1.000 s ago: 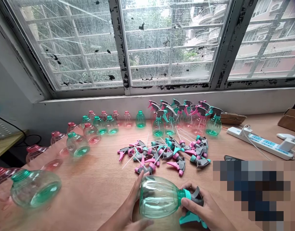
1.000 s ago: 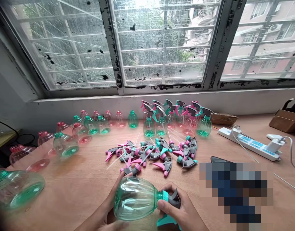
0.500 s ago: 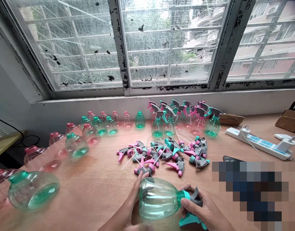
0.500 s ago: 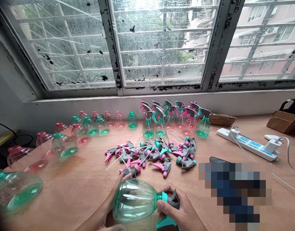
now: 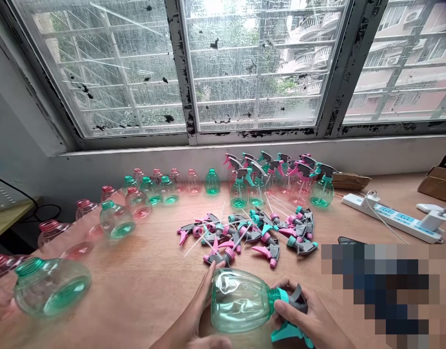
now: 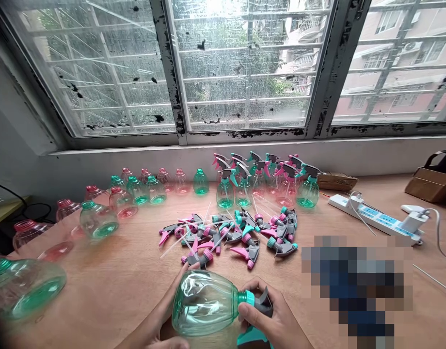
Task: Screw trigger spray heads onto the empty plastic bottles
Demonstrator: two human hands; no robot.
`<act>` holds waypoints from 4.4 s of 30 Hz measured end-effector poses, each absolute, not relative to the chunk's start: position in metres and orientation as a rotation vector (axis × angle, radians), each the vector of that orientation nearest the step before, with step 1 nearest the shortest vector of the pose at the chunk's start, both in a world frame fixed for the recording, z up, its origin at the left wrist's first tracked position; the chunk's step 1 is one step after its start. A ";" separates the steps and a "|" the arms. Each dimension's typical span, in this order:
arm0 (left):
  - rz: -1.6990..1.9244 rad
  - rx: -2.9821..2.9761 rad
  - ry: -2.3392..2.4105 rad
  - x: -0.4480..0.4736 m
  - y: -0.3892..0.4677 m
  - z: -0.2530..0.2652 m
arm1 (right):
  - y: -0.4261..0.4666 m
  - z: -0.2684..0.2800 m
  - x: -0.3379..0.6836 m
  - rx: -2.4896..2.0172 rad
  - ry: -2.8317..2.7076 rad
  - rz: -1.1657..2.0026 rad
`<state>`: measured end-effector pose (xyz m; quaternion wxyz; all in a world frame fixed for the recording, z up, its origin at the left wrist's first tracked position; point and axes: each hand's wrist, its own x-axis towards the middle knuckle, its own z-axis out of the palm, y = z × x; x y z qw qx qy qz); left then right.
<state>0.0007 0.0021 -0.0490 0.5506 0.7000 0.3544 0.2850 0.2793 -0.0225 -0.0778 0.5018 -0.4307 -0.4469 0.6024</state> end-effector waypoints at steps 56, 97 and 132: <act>0.696 1.646 0.736 0.000 0.007 -0.056 | -0.022 -0.078 0.282 -1.088 -1.103 1.468; 0.689 1.719 0.876 0.000 0.000 -0.051 | -0.027 -0.071 0.281 -1.108 -1.120 1.501; 0.713 1.699 0.861 0.001 0.002 -0.050 | -0.025 -0.077 0.280 -1.062 -1.097 1.499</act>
